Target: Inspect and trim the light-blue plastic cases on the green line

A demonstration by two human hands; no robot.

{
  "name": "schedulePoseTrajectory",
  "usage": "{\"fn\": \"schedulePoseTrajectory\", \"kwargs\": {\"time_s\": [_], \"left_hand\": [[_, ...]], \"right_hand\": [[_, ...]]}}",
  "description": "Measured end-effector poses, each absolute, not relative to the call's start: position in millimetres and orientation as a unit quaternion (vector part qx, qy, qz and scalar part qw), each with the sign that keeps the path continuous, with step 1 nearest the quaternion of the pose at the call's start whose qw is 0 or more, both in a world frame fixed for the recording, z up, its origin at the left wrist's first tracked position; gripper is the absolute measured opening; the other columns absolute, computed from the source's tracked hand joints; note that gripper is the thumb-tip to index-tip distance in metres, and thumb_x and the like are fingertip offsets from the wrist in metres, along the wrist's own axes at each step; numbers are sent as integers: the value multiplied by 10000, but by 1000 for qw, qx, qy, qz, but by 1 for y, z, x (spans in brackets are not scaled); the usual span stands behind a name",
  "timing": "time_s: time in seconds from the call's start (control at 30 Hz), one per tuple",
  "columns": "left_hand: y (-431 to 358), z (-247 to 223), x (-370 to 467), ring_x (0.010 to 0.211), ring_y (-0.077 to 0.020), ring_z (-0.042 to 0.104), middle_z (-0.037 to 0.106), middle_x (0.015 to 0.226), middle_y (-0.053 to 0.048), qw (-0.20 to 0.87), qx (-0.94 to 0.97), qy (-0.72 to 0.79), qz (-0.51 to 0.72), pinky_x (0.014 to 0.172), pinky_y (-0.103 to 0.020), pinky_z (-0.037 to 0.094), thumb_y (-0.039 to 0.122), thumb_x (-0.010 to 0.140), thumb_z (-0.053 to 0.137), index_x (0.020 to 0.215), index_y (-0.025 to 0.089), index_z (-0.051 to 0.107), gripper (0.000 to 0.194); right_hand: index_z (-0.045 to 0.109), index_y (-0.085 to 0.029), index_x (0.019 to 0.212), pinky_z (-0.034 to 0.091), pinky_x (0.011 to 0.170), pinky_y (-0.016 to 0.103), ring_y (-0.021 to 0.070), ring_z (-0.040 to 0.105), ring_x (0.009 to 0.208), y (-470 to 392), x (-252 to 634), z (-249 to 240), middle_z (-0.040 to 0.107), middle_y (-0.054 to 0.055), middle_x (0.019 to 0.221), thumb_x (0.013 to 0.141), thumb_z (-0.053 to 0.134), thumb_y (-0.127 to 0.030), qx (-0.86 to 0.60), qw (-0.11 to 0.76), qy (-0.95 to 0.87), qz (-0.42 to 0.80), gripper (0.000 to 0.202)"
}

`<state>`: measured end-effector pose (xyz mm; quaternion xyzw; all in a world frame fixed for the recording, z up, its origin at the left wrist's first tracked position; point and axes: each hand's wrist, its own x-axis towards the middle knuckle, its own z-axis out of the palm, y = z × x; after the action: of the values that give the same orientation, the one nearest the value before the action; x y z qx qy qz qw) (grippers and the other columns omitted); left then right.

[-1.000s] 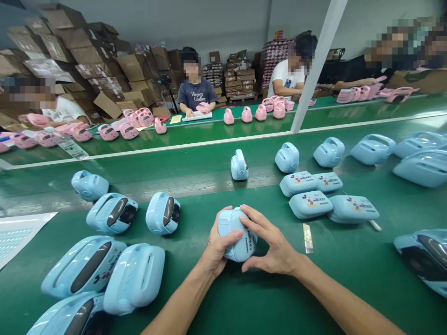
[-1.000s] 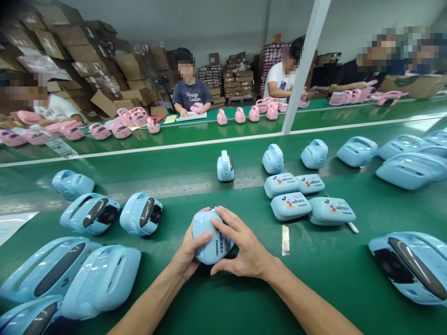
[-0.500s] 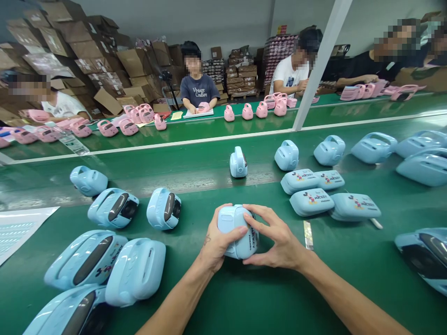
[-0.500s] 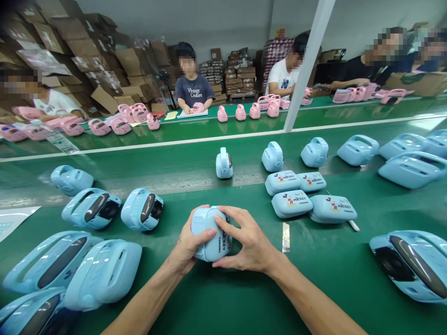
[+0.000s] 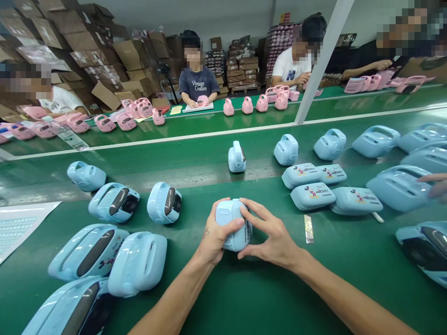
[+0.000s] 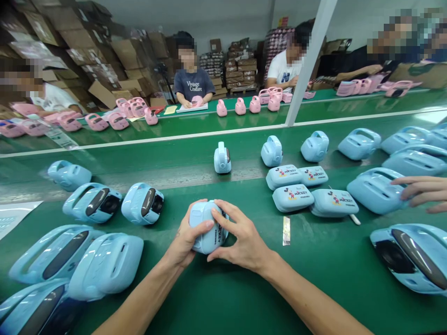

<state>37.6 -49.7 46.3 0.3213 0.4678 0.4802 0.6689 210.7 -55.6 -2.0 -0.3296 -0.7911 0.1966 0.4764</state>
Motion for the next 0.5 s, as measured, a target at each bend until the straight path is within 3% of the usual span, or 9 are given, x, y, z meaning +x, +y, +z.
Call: {"fn": "schedulePoseTrajectory", "kwargs": {"time_s": [0.23,0.37,0.43,0.5], "left_hand": [[-49,32,41,957,-228,679,716,1087,-43,679,260,447,521,832,-337,553,295,618,905,1293,251,549,765],[-44,22,35,1095,-302,662,705,1186,-68,704,248,401,531,944,-426,546,364,597,908,1360,277,516,862],[-41,18,29,1137,-326,650,695,1212,-65,698,261,379,549,979,-450,534,417,580,915,1372,300,491,906],[-37,15,21,1139,-327,652,686,1222,-56,692,301,354,552,980,-449,534,411,568,930,1359,324,466,922]], "right_hand": [[399,-361,1549,288,1238,541,344,337,1511,-45,206,-7,396,86,1624,642,914,-515,-310,460,-772,311,1054],[412,-337,1543,142,1273,557,336,215,1556,-45,202,-8,321,76,1661,646,910,-534,-373,541,-611,441,1045],[434,-308,1521,213,1256,551,323,270,1539,-48,197,-7,379,94,1630,743,835,-554,-372,562,-465,574,909],[479,-284,1463,369,1177,552,331,438,1450,-49,192,-6,511,122,1532,804,776,-549,-315,515,-361,711,770]]}}
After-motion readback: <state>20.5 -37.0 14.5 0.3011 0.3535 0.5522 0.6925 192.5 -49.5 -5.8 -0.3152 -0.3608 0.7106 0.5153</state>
